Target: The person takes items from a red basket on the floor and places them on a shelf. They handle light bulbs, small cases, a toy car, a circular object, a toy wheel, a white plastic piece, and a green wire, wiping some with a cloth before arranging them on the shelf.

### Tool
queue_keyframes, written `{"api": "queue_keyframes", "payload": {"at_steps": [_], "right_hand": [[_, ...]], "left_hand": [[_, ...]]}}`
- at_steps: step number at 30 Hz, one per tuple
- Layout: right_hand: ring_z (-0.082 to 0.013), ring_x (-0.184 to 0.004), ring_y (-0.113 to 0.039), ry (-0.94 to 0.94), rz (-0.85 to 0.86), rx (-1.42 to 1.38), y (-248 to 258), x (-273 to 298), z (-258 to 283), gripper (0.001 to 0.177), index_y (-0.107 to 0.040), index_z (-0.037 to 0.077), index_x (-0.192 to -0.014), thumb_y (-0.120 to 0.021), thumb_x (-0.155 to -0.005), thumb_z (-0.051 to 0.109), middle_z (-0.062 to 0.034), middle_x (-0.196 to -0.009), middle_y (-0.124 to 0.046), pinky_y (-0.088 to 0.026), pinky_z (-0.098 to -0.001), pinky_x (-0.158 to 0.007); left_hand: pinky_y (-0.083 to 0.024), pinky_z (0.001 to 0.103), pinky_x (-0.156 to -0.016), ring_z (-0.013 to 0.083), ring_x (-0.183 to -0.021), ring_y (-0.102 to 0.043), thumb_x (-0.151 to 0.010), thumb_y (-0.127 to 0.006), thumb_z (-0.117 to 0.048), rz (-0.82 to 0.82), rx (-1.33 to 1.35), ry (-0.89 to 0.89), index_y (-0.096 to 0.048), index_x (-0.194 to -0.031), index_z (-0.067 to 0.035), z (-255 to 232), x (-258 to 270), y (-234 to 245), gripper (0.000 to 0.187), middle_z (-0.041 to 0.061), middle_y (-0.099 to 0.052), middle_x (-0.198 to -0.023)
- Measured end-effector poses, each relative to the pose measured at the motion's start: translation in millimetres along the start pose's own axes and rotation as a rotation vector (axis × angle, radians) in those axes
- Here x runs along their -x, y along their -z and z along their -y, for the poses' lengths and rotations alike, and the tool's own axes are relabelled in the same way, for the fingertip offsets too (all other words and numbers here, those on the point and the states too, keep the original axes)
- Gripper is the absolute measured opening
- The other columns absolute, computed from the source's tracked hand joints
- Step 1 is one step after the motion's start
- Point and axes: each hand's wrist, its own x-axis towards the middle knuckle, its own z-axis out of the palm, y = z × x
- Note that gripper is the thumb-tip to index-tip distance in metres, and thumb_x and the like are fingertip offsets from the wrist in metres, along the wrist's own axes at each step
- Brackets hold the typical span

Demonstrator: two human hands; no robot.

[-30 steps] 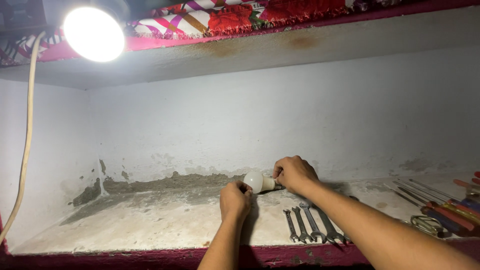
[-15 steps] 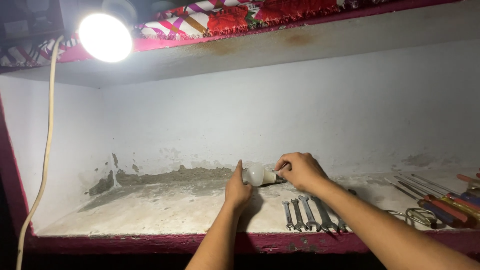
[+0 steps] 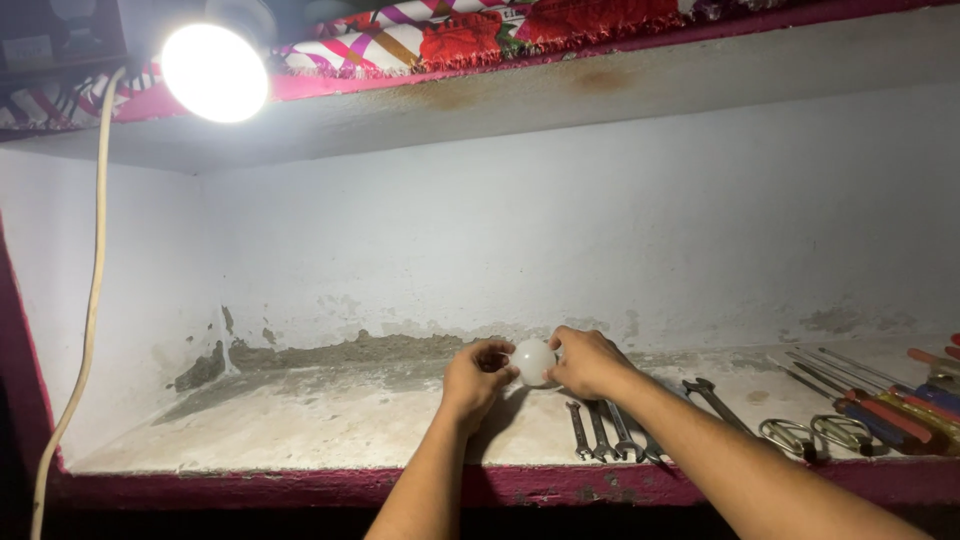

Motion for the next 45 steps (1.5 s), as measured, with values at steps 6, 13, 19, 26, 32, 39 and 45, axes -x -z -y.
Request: {"api": "queue_keyframes", "payload": {"at_steps": [6,13,19,26,32,39,45], "right_hand": [[-0.0179,-0.097,-0.074,0.019,-0.045,-0.004,-14.0,-10.4,-12.1,0.049,-0.056,0.013,-0.133,-0.075,-0.090,0.025,-0.0040,-0.107,-0.077,-0.056,-0.0392,-0.093],[-0.0181,-0.100,-0.074,-0.005,-0.081,-0.061,-17.2,-20.9,-9.4,0.047,-0.059,0.016,-0.131,-0.076,-0.088,0.024,-0.0032,-0.107,-0.079,-0.056,-0.0380,-0.094],[-0.0184,-0.107,-0.071,-0.074,-0.040,-0.039,-10.1,-15.1,-6.9,0.061,-0.055,0.015,-0.138,-0.083,-0.084,0.019,-0.0022,-0.115,-0.075,-0.055,-0.0365,-0.098],[-0.0168,-0.105,-0.073,-0.029,-0.097,-0.081,-1.5,-8.8,-16.2,0.056,-0.059,0.013,-0.135,-0.081,-0.083,0.009,-0.0029,-0.115,-0.076,-0.057,-0.0338,-0.094],[-0.0176,-0.092,-0.077,0.014,-0.164,-0.133,11.2,13.0,-9.2,0.044,-0.065,0.014,-0.129,-0.073,-0.086,0.006,-0.0039,-0.104,-0.080,-0.061,-0.0348,-0.085],[-0.0190,-0.079,-0.078,0.520,-0.473,-0.230,12.1,68.4,25.0,0.024,-0.071,0.008,-0.113,-0.070,-0.089,0.014,-0.0108,-0.089,-0.079,-0.063,-0.0350,-0.073],[-0.0276,-0.066,-0.074,0.774,-0.368,-0.164,-20.8,186.5,70.1,0.022,-0.068,0.003,-0.108,-0.068,-0.089,0.015,-0.0159,-0.075,-0.074,-0.059,-0.0393,-0.066]], "left_hand": [[-0.066,0.031,-0.083,0.0209,-0.099,-0.077,-0.080,-0.080,-0.003,-0.030,-0.023,0.018,-0.073,-0.115,-0.006,-15.1,12.5,2.2,0.036,0.010,-0.076,-0.117],[-0.066,0.030,-0.082,0.0201,-0.098,-0.076,-0.075,-0.083,0.001,-0.068,-0.080,-0.012,-0.070,-0.121,-0.007,-13.4,9.1,1.8,0.049,0.008,-0.075,-0.116],[-0.063,0.029,-0.088,0.0183,-0.104,-0.073,-0.077,-0.082,0.002,-0.067,-0.138,0.066,-0.067,-0.127,-0.009,-8.2,6.1,-2.0,0.054,0.007,-0.071,-0.124],[-0.063,0.027,-0.089,0.0176,-0.104,-0.074,-0.080,-0.075,0.008,-0.088,-0.135,0.088,-0.067,-0.128,-0.009,-5.7,6.4,-1.1,0.052,0.006,-0.072,-0.122],[-0.063,0.033,-0.089,0.0226,-0.103,-0.075,-0.078,-0.076,0.009,-0.153,-0.191,0.057,-0.064,-0.132,-0.009,-7.6,13.4,-3.9,0.058,0.011,-0.070,-0.122],[-0.050,0.045,-0.097,0.0381,-0.112,-0.061,-0.085,-0.074,-0.006,-0.323,-0.432,-0.144,-0.054,-0.134,-0.006,13.2,42.0,2.2,0.052,0.021,-0.062,-0.121],[-0.051,0.043,-0.098,0.0381,-0.122,-0.057,-0.092,-0.051,-0.004,-0.177,-0.321,-0.398,-0.052,-0.139,-0.005,-35.3,203.8,14.2,0.047,0.020,-0.052,-0.138]]}}
